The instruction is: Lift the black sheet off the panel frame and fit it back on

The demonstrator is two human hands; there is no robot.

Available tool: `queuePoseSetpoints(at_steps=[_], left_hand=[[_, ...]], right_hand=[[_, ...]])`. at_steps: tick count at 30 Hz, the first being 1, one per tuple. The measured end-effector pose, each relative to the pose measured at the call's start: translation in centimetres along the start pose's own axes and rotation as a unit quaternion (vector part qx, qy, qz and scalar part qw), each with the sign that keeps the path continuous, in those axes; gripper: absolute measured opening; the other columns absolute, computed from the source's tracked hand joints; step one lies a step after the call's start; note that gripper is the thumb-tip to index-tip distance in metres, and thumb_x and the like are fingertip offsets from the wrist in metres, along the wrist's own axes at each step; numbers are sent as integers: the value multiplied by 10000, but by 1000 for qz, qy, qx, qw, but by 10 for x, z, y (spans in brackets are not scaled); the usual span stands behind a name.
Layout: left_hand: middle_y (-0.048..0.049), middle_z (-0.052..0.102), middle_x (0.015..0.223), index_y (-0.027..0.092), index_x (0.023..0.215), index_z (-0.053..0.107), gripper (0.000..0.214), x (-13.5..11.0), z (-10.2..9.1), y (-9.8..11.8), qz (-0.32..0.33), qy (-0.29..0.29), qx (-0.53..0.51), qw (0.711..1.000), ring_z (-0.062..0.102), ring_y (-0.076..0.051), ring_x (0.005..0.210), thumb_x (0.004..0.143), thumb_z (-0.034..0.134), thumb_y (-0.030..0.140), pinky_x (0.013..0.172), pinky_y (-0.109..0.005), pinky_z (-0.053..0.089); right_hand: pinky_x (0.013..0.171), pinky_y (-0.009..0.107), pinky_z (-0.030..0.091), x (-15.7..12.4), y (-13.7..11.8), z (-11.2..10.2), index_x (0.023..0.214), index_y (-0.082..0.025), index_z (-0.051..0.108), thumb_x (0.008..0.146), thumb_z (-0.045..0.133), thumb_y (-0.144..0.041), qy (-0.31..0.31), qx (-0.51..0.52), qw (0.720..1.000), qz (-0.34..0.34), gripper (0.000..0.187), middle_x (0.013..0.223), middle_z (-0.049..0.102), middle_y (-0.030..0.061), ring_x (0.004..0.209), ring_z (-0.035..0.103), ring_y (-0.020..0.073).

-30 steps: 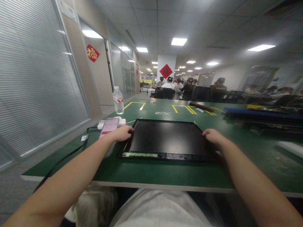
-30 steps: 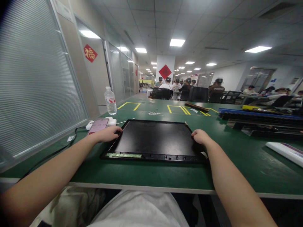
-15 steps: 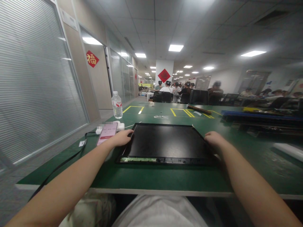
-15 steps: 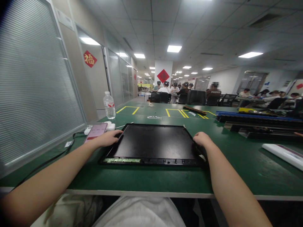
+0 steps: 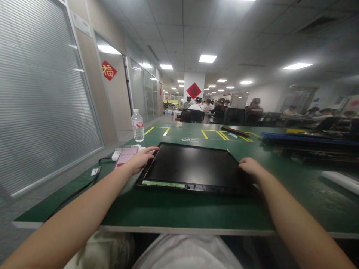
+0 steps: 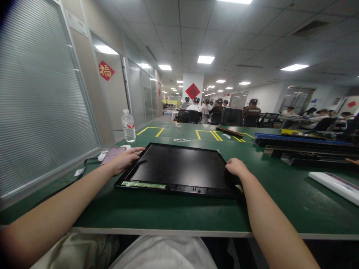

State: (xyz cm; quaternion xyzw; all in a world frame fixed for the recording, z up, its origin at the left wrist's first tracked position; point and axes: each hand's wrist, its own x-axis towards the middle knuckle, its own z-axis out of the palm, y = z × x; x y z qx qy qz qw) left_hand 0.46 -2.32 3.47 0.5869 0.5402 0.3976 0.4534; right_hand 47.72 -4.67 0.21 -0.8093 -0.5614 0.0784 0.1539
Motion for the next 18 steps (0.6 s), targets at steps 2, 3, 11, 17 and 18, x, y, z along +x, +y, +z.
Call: queuePoseSetpoints(at_steps=[2,3,11,17,18], left_hand=[[-68,769,951,191,1309,551,521,-1,2,3,-29,27,-20,999,746,-213,838,796,536,101,632,-271,602],[-67,770,906,184,1307,551,492,-1,3,4,-39,34,-34,998,748,-210,807,820,546,119,629,-273,603],[-36,751,738,184,1379,495,521,1,6,2,-97,28,-127,987,713,-186,577,871,603,141,597,-304,595],[-63,759,750,158,1446,422,641,0,6,1,-125,15,-135,983,725,-207,592,847,648,125,637,-340,607],[-72,765,770,156,1450,416,668,0,6,0,-126,11,-132,983,729,-213,604,833,668,132,645,-345,609]], right_hand=[[688,252,474,0,1,1,767,-165,753,724,602,-180,2,3,1000,5,157,877,737,101,853,680,226],[679,249,471,1,1,1,764,-167,750,730,607,-186,3,5,1000,8,148,877,738,99,846,680,225],[673,237,464,3,0,3,781,-170,754,759,585,-189,8,7,1000,2,172,869,737,93,822,674,207],[687,235,456,5,2,6,824,-170,754,752,580,-180,3,7,1000,-5,188,897,735,90,853,669,206],[684,235,452,6,3,6,824,-173,753,750,582,-180,5,7,1000,-5,187,897,735,89,853,667,206]])
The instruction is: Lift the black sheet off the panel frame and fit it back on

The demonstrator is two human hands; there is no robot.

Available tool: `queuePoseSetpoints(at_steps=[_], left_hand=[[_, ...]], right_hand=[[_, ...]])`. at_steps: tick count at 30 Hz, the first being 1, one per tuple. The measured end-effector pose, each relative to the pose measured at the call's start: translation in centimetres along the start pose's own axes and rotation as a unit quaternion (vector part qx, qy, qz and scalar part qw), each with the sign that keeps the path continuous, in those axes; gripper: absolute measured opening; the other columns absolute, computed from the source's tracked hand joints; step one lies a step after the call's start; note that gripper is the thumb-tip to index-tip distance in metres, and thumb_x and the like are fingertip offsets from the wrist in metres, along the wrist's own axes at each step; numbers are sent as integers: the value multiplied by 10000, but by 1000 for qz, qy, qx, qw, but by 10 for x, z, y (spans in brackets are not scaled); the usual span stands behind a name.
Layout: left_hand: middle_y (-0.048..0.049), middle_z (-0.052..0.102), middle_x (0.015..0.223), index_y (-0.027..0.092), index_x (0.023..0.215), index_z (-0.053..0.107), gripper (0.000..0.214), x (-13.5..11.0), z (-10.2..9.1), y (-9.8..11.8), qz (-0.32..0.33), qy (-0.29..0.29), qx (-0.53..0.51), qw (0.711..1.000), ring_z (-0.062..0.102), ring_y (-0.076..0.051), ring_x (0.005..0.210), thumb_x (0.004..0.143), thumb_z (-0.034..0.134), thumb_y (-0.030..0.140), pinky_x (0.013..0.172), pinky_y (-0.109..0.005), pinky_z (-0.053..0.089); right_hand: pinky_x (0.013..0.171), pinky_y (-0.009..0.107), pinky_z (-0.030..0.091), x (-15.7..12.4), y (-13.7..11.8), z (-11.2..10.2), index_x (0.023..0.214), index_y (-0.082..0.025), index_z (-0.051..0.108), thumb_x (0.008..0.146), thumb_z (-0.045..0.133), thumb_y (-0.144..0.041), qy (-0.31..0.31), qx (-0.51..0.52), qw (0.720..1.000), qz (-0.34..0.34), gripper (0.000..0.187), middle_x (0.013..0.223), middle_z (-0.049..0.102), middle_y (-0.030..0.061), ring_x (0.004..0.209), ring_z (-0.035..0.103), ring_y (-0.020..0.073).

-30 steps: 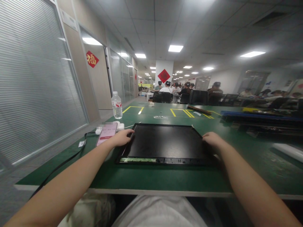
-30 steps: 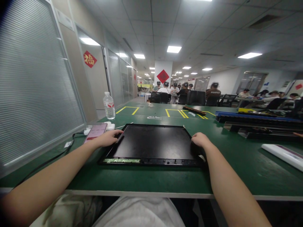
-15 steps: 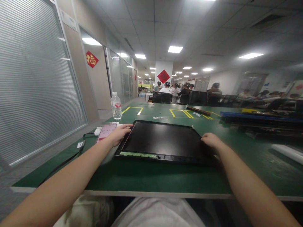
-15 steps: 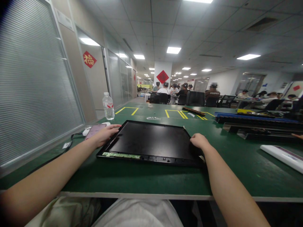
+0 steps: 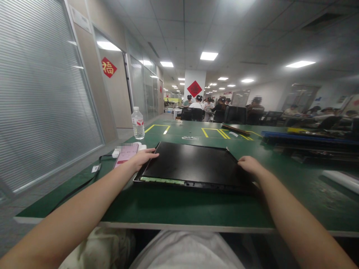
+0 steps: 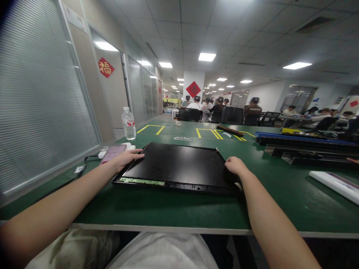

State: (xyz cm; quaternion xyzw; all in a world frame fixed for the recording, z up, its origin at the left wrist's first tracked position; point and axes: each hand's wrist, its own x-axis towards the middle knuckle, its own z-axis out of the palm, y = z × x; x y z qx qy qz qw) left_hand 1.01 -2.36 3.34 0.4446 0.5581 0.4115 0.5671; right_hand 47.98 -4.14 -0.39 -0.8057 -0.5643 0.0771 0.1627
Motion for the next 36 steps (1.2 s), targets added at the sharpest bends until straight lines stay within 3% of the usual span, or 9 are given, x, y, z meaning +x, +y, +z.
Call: queuePoseSetpoints(at_steps=[3,8,13,17,26,32,36], left_hand=[[-86,776,824,162,1409,471,673,2,-1,-2,-2,-12,16,1000,738,-225,631,787,727,185,653,-348,611],[-43,750,685,158,1178,643,436,6,-1,-6,13,-33,4,999,704,-205,535,750,708,114,548,-305,589],[-65,755,710,153,1062,688,469,6,-1,-5,31,-8,-36,999,711,-220,578,616,815,84,541,-292,571],[-66,754,716,146,963,711,342,4,-1,-2,52,13,-26,998,716,-200,625,637,785,72,515,-238,538],[-88,769,817,140,1051,677,509,8,-6,-5,62,-7,-20,998,728,-247,684,565,818,84,615,-335,578],[-125,757,1029,134,956,718,461,17,-13,-8,116,-23,-14,993,730,-236,832,518,859,119,721,-308,570],[-124,760,1018,129,958,725,443,16,-12,-5,147,-66,-54,985,726,-253,893,531,841,117,769,-322,570]], right_hand=[[663,235,439,0,0,0,820,-175,752,750,575,-179,2,-9,1000,-2,190,904,733,88,848,663,204],[624,237,415,-2,-2,-1,817,-159,747,763,549,-172,-17,-25,1000,-9,206,884,729,89,817,656,198],[632,245,416,-3,-4,-2,808,-155,749,761,556,-162,-8,-18,1000,-13,199,877,725,96,801,650,200],[636,254,421,-4,-4,-2,821,-157,752,759,552,-160,-12,-12,1000,-12,210,887,725,95,803,647,206],[667,262,445,-6,-6,-3,845,-154,756,740,550,-144,-16,11,1000,3,232,894,725,96,807,655,208],[703,272,469,-12,-10,-6,861,-162,764,718,559,-131,-22,30,999,15,252,898,729,98,815,672,216],[773,287,487,-12,-12,-7,874,-147,762,741,573,-154,-24,46,998,18,231,946,734,116,897,680,241]])
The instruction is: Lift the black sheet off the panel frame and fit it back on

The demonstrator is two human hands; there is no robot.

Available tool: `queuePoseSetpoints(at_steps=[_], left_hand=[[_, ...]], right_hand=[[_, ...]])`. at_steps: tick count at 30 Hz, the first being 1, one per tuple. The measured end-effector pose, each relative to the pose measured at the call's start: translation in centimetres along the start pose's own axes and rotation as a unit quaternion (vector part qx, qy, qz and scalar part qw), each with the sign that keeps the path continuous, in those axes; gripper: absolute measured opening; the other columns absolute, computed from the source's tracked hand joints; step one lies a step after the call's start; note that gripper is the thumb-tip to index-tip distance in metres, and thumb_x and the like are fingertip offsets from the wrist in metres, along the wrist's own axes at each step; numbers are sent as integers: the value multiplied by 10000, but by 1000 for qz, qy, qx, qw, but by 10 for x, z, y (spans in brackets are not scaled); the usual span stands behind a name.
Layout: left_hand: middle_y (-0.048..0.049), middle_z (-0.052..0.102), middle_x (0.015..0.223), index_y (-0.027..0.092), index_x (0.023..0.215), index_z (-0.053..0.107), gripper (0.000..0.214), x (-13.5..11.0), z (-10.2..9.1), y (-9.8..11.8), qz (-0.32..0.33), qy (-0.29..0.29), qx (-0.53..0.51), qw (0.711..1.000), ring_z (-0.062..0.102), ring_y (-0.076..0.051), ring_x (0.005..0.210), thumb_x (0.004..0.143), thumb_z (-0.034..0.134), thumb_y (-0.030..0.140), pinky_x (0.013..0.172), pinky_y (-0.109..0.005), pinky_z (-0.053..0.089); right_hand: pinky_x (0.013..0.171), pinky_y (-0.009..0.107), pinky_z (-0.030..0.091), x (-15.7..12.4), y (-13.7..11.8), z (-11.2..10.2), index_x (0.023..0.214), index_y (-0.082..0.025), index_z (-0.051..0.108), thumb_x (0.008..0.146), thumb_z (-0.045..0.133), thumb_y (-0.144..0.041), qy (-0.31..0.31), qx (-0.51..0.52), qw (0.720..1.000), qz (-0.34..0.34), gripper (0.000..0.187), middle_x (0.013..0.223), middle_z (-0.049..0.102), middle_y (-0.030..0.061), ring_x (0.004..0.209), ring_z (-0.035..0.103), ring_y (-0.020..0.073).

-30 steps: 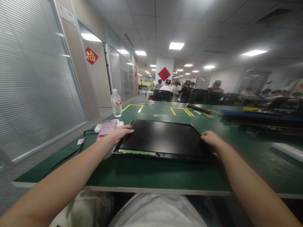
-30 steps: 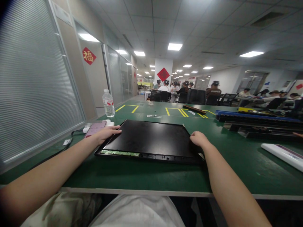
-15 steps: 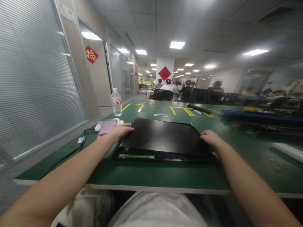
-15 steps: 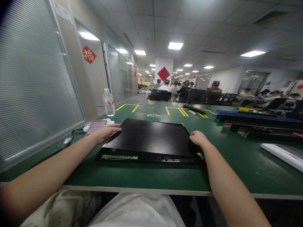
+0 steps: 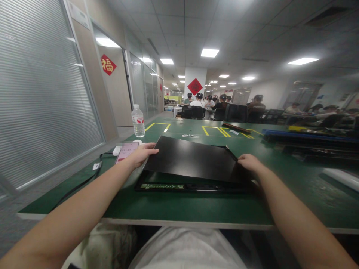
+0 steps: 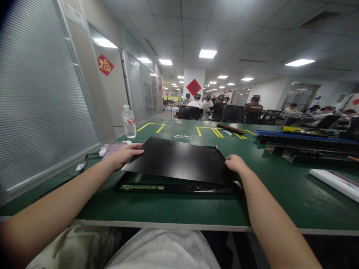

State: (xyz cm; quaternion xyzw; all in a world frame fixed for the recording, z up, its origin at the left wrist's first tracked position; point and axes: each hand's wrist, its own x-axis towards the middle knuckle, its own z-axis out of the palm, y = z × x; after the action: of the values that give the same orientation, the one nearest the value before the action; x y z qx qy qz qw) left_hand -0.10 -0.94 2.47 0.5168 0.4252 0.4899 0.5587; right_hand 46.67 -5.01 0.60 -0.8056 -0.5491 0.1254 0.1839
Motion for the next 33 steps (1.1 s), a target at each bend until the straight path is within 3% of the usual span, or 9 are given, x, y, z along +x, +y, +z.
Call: queuePoseSetpoints(at_steps=[5,9,13,17,21,24,28,33], left_hand=[[-107,764,1016,136,1013,718,458,-4,6,6,21,-17,-41,999,731,-257,880,565,790,68,742,-324,586],[-96,759,1049,146,1116,683,544,-9,11,10,48,-15,-77,996,732,-246,878,588,753,31,732,-319,592],[-82,762,1034,192,1257,619,630,-15,18,12,30,-37,-105,993,736,-261,855,651,739,71,717,-353,598],[-70,756,1072,231,1333,567,650,-14,17,11,33,-7,-109,994,735,-258,883,712,747,170,781,-374,590],[-52,749,1117,274,1371,537,666,-9,9,13,46,32,-91,994,730,-250,917,740,748,252,824,-376,578],[-59,758,1087,255,1348,562,633,-8,6,15,27,56,-69,996,733,-251,898,745,750,296,815,-371,578],[-68,767,1028,210,1268,618,540,-9,8,15,12,43,-69,997,737,-253,856,744,734,280,752,-354,592],[-66,773,968,198,1191,659,447,-16,13,22,-4,54,-45,997,737,-264,833,772,694,349,681,-340,592]], right_hand=[[912,286,466,3,-3,0,1017,-127,743,796,601,-233,79,78,994,-7,283,1165,694,151,1109,634,259],[845,332,488,3,-3,1,875,-103,746,882,516,-357,43,122,991,28,342,991,728,175,989,678,292],[807,338,495,6,0,3,785,-116,727,848,563,-426,64,191,979,28,357,943,730,170,958,678,297],[739,298,509,11,3,2,783,-140,715,747,651,-356,87,344,935,9,228,1009,728,139,997,655,268],[708,299,516,6,-3,-6,889,-153,722,694,685,-351,107,462,879,-35,281,968,730,95,953,659,253],[778,338,535,-6,-13,-17,949,-197,718,703,681,-348,109,526,841,-67,292,925,736,51,915,670,240],[854,381,528,-21,-22,-25,1000,-228,716,810,585,-429,149,505,838,-144,306,939,730,54,1031,647,259],[840,434,533,-25,-23,-27,961,-181,711,816,550,-420,42,571,811,-120,322,895,723,115,977,670,300]])
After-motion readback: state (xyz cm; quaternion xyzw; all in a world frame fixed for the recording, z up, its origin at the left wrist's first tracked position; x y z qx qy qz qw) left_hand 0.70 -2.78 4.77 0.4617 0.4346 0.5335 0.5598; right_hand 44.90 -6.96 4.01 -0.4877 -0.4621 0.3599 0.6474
